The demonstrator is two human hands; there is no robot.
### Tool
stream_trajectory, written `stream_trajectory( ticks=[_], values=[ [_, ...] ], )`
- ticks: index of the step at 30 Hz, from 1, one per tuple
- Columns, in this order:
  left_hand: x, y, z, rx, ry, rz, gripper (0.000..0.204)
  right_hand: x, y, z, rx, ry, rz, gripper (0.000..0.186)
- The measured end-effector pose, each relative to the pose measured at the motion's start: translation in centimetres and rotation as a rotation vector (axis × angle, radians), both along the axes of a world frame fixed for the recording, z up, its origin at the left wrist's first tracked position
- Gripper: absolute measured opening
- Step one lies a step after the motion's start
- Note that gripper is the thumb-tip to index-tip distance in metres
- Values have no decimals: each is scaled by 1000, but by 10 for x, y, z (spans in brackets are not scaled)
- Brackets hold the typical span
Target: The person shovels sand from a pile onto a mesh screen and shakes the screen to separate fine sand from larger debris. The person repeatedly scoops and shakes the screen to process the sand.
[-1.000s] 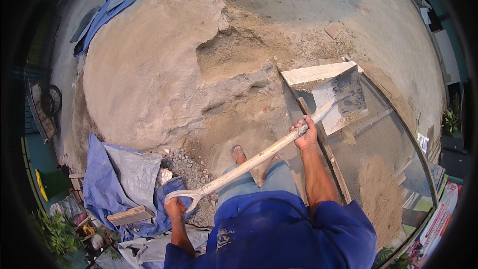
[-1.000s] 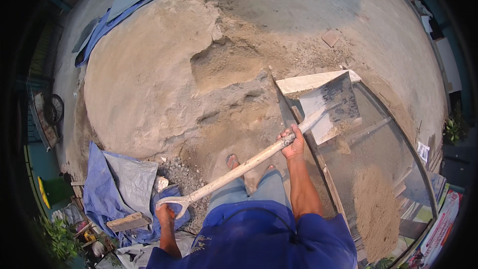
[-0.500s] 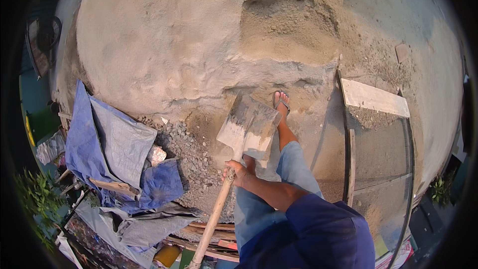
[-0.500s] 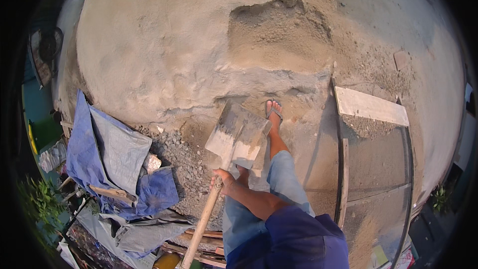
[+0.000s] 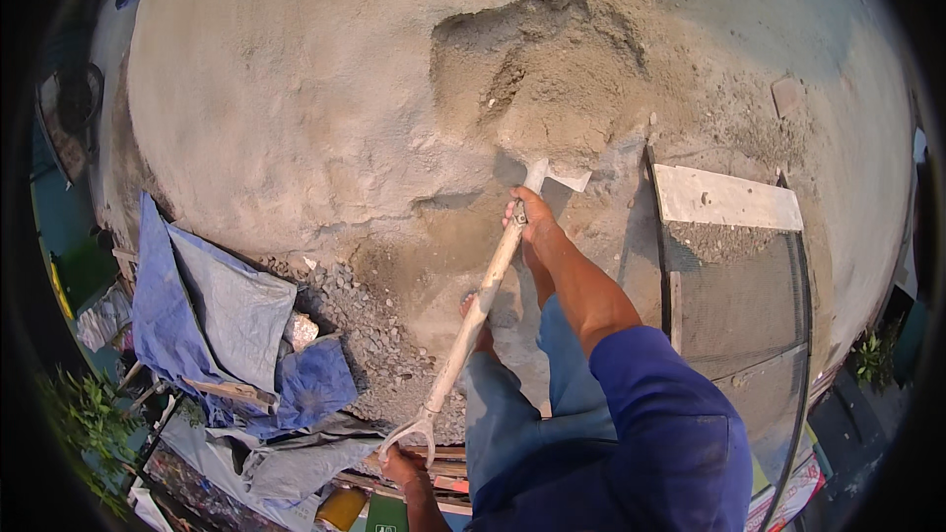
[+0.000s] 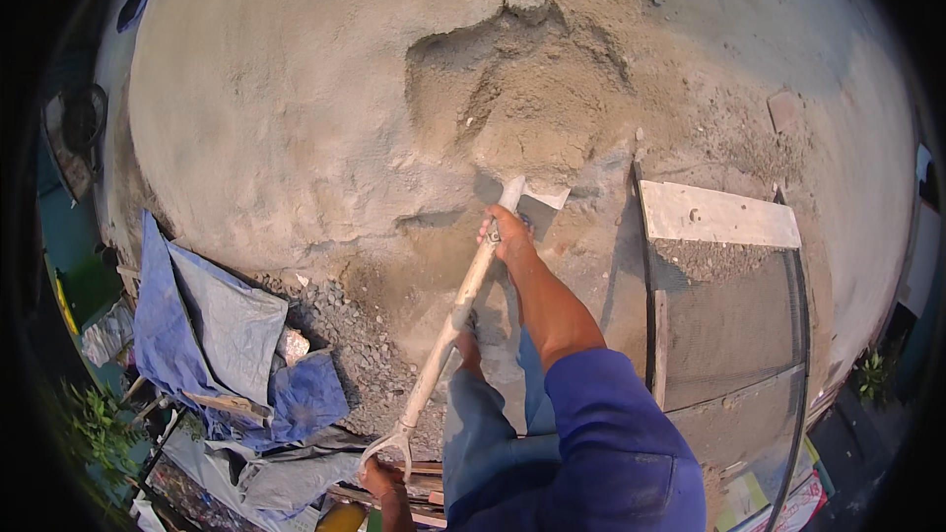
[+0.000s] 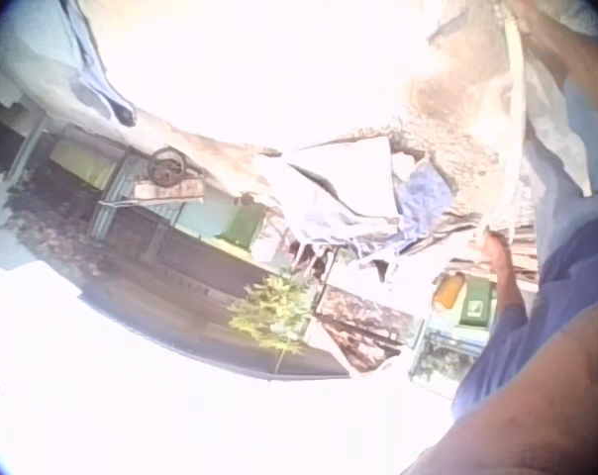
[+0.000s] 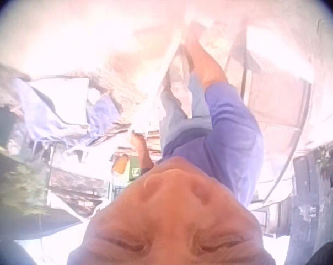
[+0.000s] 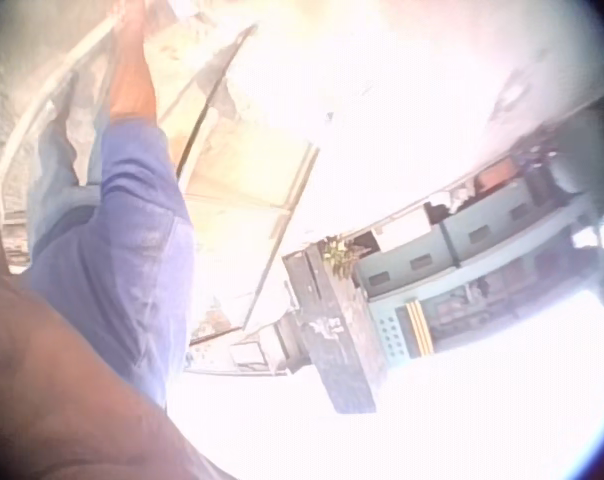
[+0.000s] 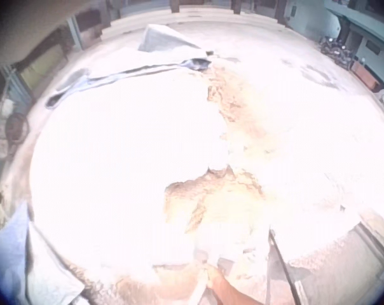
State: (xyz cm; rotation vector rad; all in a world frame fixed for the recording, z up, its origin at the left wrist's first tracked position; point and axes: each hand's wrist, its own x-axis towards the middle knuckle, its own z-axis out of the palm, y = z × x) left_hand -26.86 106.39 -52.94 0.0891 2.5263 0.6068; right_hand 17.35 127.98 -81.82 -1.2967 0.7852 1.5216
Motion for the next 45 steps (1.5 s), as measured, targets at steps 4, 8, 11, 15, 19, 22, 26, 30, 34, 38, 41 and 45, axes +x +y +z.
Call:
stream_trajectory(
  ticks=[4, 8, 11, 15, 19, 22, 26, 30, 34, 38, 41, 45],
  values=[
    [-76, 21, 59, 14, 16, -171, 10, -33, -56, 95, 36, 32, -204, 23],
    [-148, 80, 98, 181, -19, -492, 3, -36, -132, 187, 138, 41, -497, 21],
    [-151, 124, 108, 195, -166, -732, 2, -29, -209, 259, 187, -69, -732, 19],
    [-111, 174, 77, 328, -471, -989, 5, -5, -336, 345, 257, -270, -1076, 17],
    [52, 146, 123, 470, -648, -1213, 8, 3, -483, 432, 242, -575, -1377, 19],
    [148, 109, 143, 596, -828, -1534, 5, -2, -592, 498, 154, -744, -1607, 18],
    [241, 62, 144, 736, -1165, -1713, 20, -4, -681, 592, 431, -1117, -1672, 15],
    [305, 20, 160, 656, -1306, -1778, 21, 33, -710, 692, 688, -1418, -1516, 20],
    [312, 20, 167, 494, -1412, -1628, 16, 86, -667, 722, 905, -1427, -1382, 24],
    [250, 37, 157, 292, -1276, -1233, 6, 122, -601, 648, 1060, -1108, -1195, 24],
    [149, 63, 122, 339, -999, -1071, 3, 124, -532, 542, 930, -741, -1143, 21],
    [-26, 65, 122, 314, -687, -794, 7, 48, -399, 432, 535, -386, -929, 19]
  ],
)
